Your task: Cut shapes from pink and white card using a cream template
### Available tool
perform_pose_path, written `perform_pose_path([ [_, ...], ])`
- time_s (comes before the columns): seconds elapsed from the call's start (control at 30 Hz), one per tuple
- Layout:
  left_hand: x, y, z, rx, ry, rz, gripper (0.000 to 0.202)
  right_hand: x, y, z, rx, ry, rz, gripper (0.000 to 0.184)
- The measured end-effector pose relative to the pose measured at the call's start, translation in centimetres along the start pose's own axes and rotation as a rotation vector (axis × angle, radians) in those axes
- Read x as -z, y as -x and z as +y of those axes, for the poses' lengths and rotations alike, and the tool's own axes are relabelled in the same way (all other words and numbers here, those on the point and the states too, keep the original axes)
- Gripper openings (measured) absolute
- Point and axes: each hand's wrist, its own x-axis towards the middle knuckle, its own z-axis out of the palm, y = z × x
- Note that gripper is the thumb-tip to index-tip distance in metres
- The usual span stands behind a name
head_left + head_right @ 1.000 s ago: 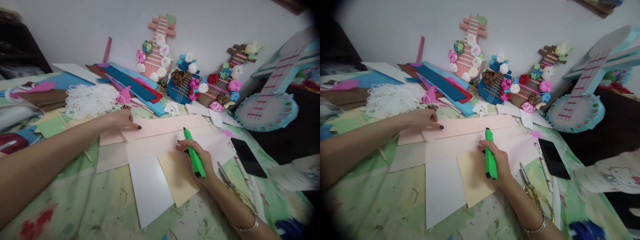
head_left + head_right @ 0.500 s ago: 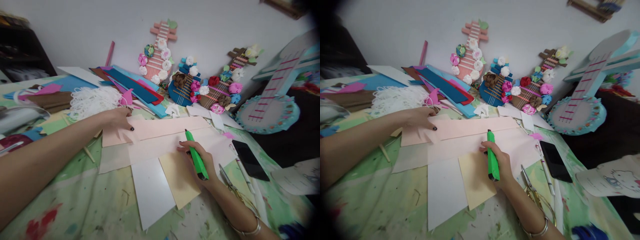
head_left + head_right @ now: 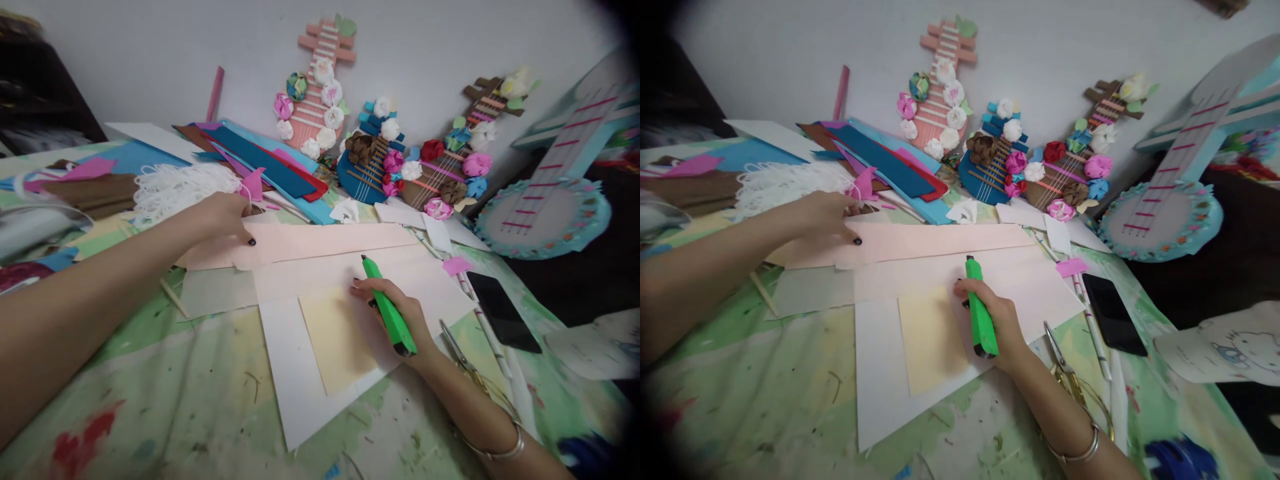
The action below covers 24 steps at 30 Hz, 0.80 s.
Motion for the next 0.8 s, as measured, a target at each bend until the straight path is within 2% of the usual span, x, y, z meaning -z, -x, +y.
perform_pose_path([
  [0.1, 1.7, 0.6, 2.6, 0.032, -0.128, -0.043, 0.030, 0.1, -0.1, 0.2, 0.008, -0.044, -0.001, 0.022],
  [0.2, 2.3, 2.2, 6.6, 0.023, -0.186, -0.061, 0.036, 0.2, -0.2, 0.2, 0.010, -0.074, 0.000, 0.020],
  [0.27, 1.3, 4.7, 9.9, -0.058, -0.171, -0.114, 0.041, 0.2, -0.2, 0.3, 0.015, -0.081, 0.014, 0.021],
  [0.33, -0.9, 8.1, 12.9, -0.200, -0.127, -0.189, 0.051, 0.2, -0.1, 0.5, 0.027, -0.083, 0.025, 0.023],
  [0.37, -2.3, 9.8, 14.1, -0.309, -0.140, -0.168, 0.063, 0.2, -0.1, 0.6, 0.032, -0.079, 0.027, 0.024],
  [0.4, -3.7, 11.5, 15.0, -0.385, -0.164, -0.086, 0.076, 0.2, 0.0, 0.7, 0.035, -0.077, 0.024, 0.025],
  [0.47, -6.1, 14.1, 16.0, -0.490, -0.202, 0.106, 0.086, 0.2, 0.1, 0.9, 0.036, -0.071, 0.002, 0.026],
  [0.53, -7.5, 15.6, 16.3, -0.516, -0.218, 0.193, 0.075, 0.1, 0.2, 1.1, 0.044, -0.069, -0.003, 0.025],
  [0.63, -7.8, 16.2, 16.4, -0.611, -0.172, 0.215, 0.052, 0.0, 0.2, 1.2, 0.072, -0.071, 0.007, 0.025],
  [0.8, -7.4, 15.7, 16.6, -0.664, -0.109, 0.323, 0.040, -0.1, 0.3, 1.1, 0.073, -0.117, -0.008, 0.028],
])
